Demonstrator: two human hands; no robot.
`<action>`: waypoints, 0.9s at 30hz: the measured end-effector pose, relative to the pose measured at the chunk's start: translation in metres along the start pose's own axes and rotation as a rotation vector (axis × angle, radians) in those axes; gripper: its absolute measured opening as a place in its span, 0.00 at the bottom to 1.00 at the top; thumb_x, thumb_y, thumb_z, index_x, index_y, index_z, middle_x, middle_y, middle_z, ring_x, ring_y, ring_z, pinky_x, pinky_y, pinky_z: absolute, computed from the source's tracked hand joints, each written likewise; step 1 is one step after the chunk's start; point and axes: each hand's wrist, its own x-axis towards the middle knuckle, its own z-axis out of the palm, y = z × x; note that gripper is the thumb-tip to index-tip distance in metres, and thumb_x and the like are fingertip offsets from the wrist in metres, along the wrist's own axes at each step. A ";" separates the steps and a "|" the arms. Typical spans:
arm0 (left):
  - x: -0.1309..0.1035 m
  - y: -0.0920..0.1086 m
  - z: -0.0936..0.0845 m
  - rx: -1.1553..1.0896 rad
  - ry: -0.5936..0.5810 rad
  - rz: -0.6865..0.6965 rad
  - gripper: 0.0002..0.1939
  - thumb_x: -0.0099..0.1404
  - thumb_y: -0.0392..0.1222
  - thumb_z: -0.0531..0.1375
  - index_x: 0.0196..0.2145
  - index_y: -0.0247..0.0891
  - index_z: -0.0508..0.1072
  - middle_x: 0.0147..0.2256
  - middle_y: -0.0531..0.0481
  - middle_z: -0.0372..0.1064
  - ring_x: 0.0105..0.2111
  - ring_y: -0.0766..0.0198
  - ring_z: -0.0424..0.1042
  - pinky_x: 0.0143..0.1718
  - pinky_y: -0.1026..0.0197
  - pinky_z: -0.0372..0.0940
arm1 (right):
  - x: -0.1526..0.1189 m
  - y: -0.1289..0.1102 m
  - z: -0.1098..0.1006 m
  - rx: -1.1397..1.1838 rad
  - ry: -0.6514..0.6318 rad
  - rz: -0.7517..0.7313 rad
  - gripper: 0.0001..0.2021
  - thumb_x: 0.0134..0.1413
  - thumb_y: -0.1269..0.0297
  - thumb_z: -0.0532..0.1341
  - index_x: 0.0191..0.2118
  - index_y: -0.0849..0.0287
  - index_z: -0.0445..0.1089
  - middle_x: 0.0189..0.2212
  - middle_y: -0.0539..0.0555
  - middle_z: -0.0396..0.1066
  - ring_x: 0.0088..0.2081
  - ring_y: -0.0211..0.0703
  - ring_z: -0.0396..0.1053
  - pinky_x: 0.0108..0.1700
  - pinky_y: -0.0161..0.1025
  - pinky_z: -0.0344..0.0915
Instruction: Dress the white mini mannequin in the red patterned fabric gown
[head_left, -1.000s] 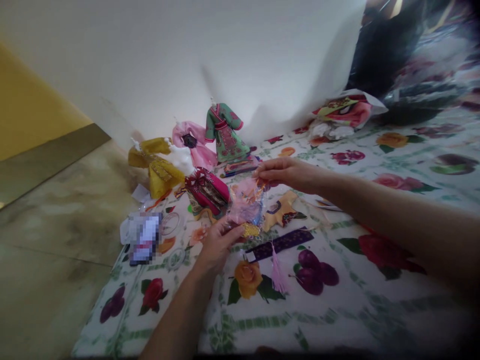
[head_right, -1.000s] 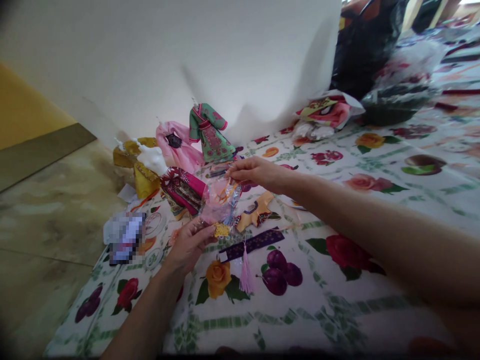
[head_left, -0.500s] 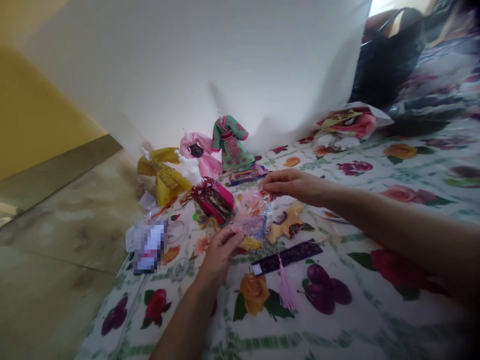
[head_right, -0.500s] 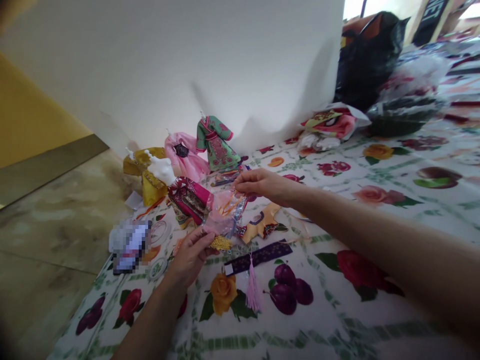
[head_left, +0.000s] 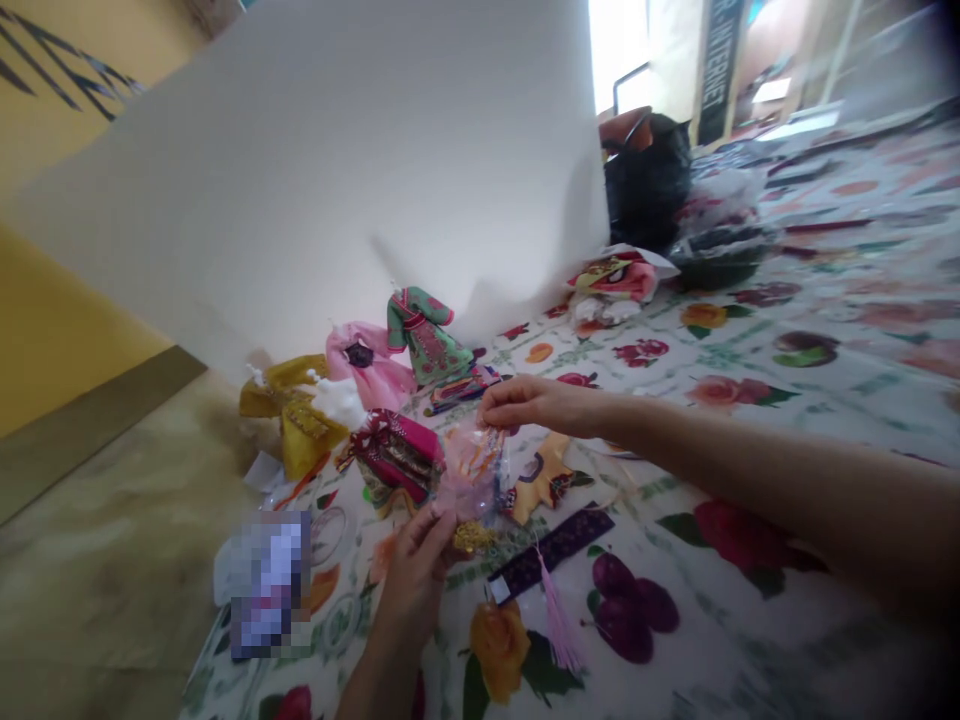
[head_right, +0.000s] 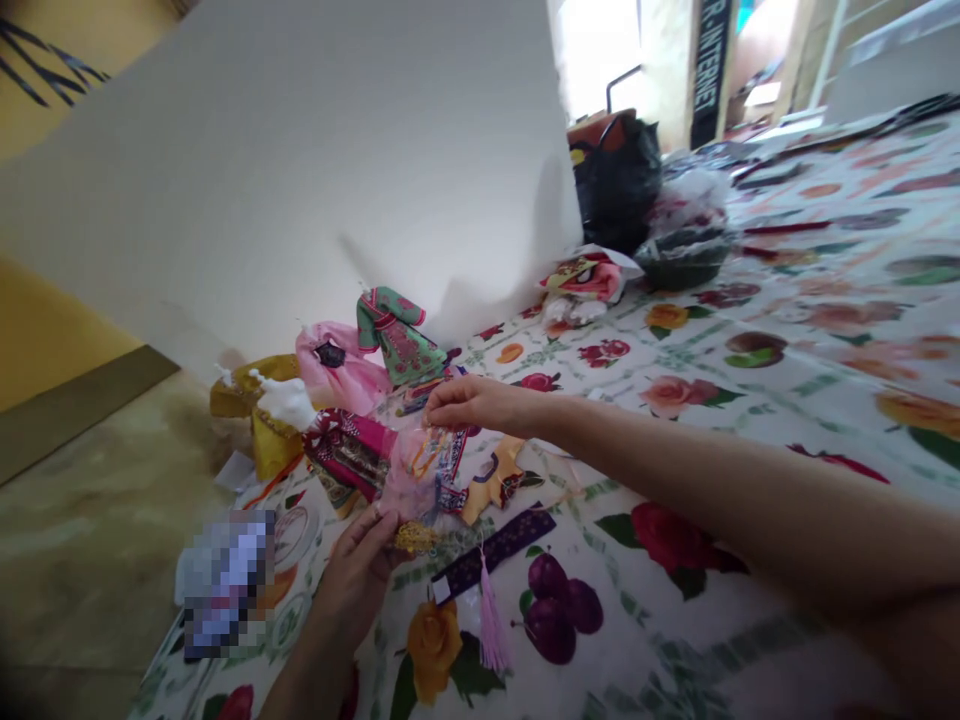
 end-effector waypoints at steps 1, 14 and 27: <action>0.000 0.000 0.000 -0.002 0.007 -0.003 0.13 0.51 0.46 0.73 0.34 0.38 0.80 0.33 0.52 0.76 0.30 0.66 0.73 0.28 0.66 0.71 | -0.001 -0.002 0.000 -0.003 -0.026 -0.001 0.11 0.56 0.55 0.63 0.35 0.59 0.73 0.30 0.50 0.70 0.31 0.37 0.64 0.36 0.36 0.61; -0.003 0.002 0.003 0.037 -0.015 -0.022 0.15 0.52 0.46 0.72 0.36 0.37 0.80 0.35 0.49 0.78 0.31 0.63 0.76 0.29 0.65 0.71 | 0.000 0.006 -0.003 -0.038 -0.244 -0.052 0.11 0.59 0.57 0.64 0.38 0.61 0.74 0.34 0.51 0.73 0.38 0.38 0.68 0.46 0.38 0.63; -0.011 0.013 0.005 -0.284 -0.112 -0.139 0.19 0.57 0.54 0.68 0.42 0.39 0.80 0.41 0.44 0.78 0.33 0.58 0.76 0.25 0.63 0.69 | 0.001 0.012 0.004 0.220 -0.130 0.083 0.12 0.53 0.56 0.68 0.34 0.61 0.72 0.29 0.50 0.73 0.31 0.35 0.71 0.38 0.35 0.66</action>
